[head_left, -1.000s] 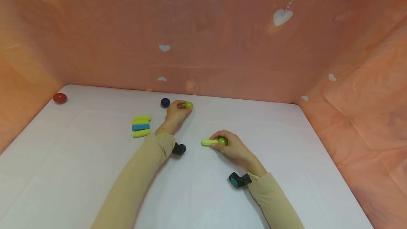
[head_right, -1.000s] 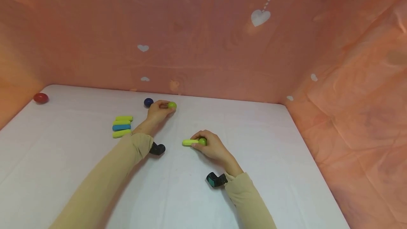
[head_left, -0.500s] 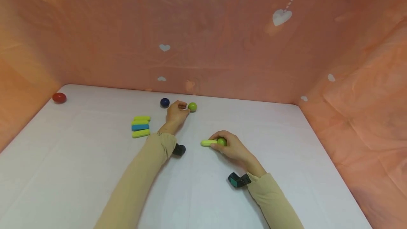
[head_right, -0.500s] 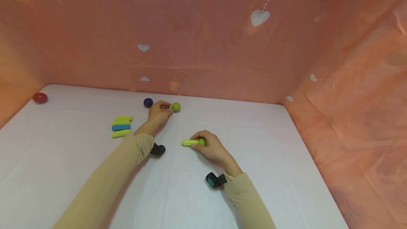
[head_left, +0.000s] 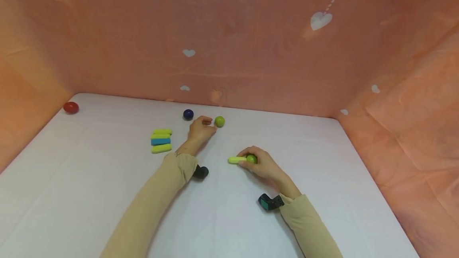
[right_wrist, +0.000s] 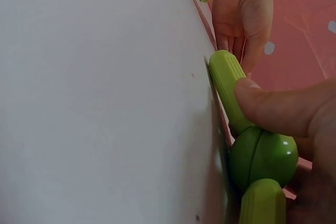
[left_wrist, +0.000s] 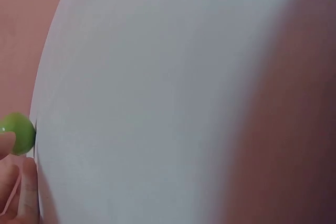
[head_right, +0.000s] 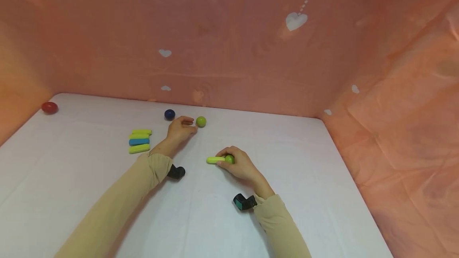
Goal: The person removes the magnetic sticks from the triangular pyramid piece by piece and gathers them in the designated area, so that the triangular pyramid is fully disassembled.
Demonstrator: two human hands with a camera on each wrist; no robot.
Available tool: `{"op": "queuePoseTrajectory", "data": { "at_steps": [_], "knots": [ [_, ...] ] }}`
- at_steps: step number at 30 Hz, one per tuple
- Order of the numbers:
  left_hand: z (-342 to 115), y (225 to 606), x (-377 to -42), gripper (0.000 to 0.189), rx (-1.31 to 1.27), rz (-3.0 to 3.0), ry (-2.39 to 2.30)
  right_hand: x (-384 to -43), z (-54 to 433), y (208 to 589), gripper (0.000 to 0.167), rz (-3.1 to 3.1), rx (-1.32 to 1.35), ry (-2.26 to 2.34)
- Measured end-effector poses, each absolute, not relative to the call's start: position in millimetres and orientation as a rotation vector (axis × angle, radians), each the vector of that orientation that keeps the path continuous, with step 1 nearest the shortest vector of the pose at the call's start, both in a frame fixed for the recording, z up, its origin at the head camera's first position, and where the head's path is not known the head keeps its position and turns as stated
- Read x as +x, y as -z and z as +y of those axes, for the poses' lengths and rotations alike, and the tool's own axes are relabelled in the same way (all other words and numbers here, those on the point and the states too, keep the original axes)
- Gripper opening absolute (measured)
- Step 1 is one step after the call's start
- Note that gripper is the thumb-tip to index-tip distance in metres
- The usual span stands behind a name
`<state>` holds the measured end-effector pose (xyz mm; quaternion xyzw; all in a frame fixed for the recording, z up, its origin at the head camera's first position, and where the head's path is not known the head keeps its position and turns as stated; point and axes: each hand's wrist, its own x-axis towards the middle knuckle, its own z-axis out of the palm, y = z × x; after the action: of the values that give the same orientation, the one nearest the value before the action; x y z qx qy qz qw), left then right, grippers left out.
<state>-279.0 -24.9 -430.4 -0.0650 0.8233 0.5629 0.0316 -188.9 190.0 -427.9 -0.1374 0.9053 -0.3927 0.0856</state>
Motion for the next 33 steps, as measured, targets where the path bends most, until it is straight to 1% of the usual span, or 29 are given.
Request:
{"op": "queuePoseTrajectory", "data": {
  "at_steps": [7,15,22,25,30,33],
  "knots": [
    [-29,430,-273,0.042,-0.181,2.507,-1.696,-188,189,427,0.019,2.704,-0.411,1.184],
    [-36,429,-261,0.04,-0.153,2.485,-1.654,-187,188,428,0.02,2.721,-0.441,1.167],
    [-41,426,-249,0.039,-0.131,2.475,-1.614,-187,188,429,0.02,2.713,-0.415,1.174],
    [-43,426,-245,0.038,-0.146,2.432,-1.611,-186,189,429,0.025,2.697,-0.426,1.18],
    [-47,428,-236,0.038,-0.103,2.4,-1.567,-184,194,428,0.04,2.698,-0.475,1.185],
    [-51,428,-229,0.038,-0.065,2.419,-1.538,-183,199,426,0.044,2.714,-0.511,1.215]
  ]
}}
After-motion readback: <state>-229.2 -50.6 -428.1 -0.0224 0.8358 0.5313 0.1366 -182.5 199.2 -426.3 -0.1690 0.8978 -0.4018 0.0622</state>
